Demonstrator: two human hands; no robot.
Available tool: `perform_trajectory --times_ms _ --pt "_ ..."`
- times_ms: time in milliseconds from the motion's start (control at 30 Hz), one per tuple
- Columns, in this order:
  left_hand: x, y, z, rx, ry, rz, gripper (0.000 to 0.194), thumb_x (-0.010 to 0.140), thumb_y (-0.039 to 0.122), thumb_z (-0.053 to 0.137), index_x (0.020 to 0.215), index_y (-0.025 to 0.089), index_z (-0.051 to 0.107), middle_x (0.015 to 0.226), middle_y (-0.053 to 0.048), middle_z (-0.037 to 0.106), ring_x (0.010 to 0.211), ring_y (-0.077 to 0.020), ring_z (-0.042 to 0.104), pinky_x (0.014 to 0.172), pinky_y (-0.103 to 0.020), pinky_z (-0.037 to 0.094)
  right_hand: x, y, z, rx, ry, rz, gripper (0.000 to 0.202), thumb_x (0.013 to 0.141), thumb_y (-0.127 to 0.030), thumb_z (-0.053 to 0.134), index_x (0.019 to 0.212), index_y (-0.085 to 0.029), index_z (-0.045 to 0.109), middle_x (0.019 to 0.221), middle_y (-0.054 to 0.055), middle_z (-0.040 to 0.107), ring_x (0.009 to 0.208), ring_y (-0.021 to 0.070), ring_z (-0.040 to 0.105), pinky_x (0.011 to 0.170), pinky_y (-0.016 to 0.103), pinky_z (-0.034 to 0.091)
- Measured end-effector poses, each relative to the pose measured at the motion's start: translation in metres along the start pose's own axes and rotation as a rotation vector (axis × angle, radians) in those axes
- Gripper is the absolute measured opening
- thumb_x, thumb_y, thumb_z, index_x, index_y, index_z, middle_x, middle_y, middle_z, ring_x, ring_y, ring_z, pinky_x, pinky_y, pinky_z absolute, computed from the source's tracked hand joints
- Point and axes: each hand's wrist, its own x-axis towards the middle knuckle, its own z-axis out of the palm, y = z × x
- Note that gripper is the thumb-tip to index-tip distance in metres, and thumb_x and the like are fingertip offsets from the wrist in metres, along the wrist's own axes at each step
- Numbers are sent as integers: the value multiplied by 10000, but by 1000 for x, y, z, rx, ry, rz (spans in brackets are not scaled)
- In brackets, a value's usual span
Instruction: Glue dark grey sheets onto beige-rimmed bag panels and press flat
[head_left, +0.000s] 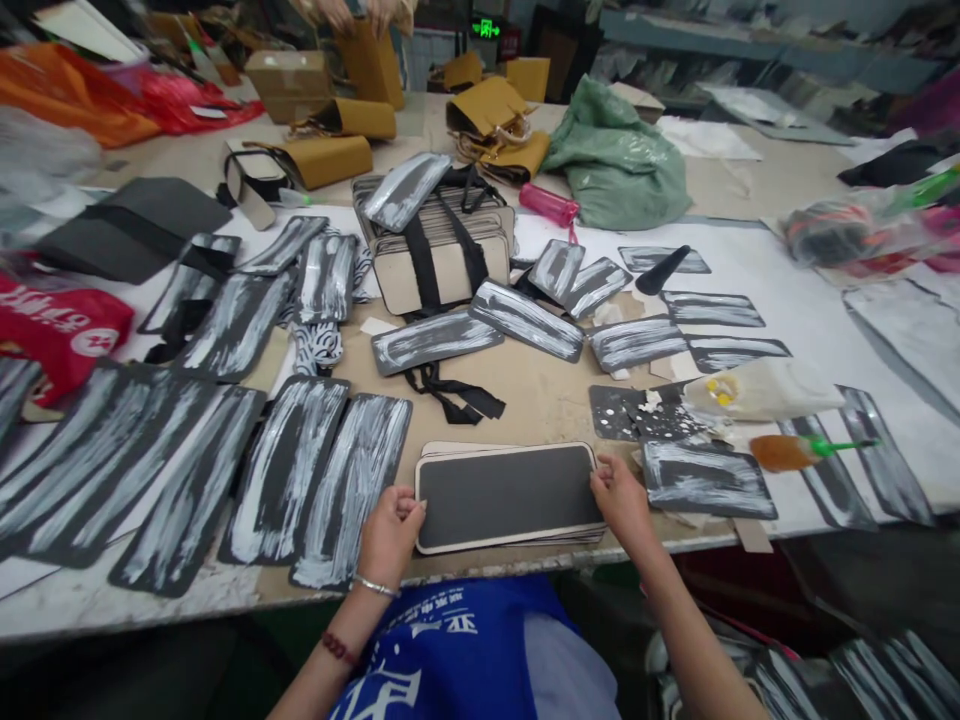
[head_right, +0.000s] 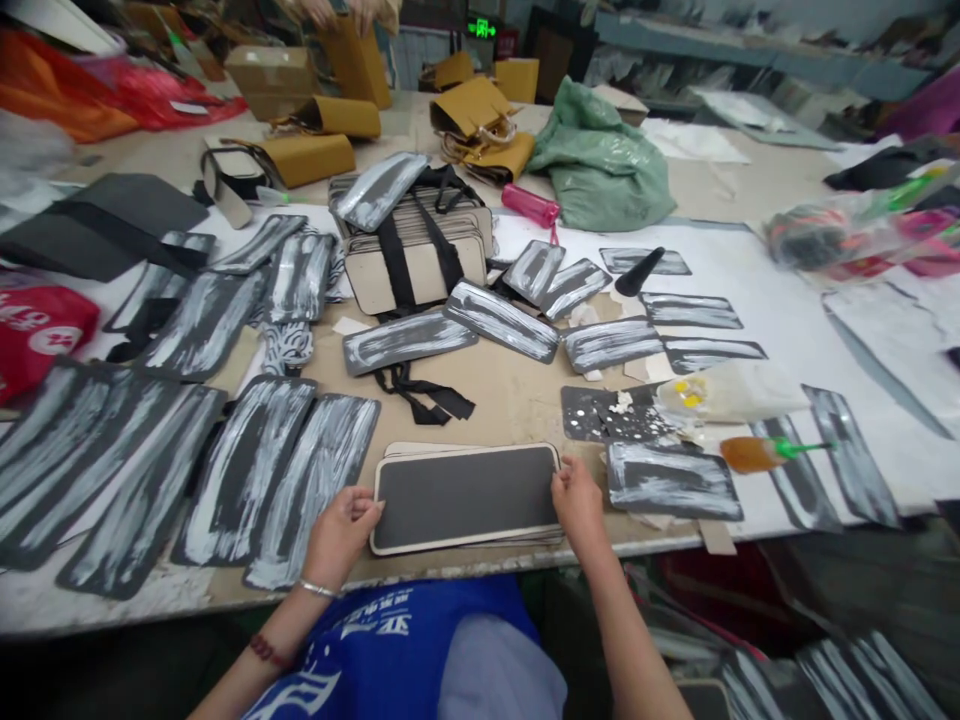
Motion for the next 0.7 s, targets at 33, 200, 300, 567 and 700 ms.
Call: perform_trajectory --times_ms 33,200,300,567,700 --pt "0 0 0 3 3 1 209 621 313 547 787 189 518 610 4 631 608 -178 615 607 -291 468 0 0 0 -7 -5 1 300 693 -224 444 973 -151 522 709 26 616 683 174 596 668 294 434" --pt "-1 0 1 1 23 5 155 640 247 555 776 179 529 630 3 633 606 -155 609 605 -266 455 2 1 -2 -39 -19 18 330 673 -273 449 973 -158 524 725 38 625 710 192 605 673 307 437" --pt "0 -1 2 -7 36 8 139 646 226 558 773 174 535 612 10 622 591 -145 600 598 -260 451 4 4 -1 -16 -28 38 350 660 -317 456 965 -161 526 709 41 625 692 198 609 659 314 443" --pt "-4 5 0 18 13 9 132 659 192 550 787 175 523 604 29 592 578 -126 579 607 -248 444 3 2 -1 -38 -2 19 352 662 -328 449 959 -160 535 714 48 634 690 199 610 676 321 445" --pt "-5 3 -1 53 2 88 161 677 214 529 831 169 518 631 18 594 613 -136 584 632 -262 452 1 -4 -2 -110 -7 33 331 682 -277 456 977 -151 538 745 55 640 754 203 608 708 317 434"
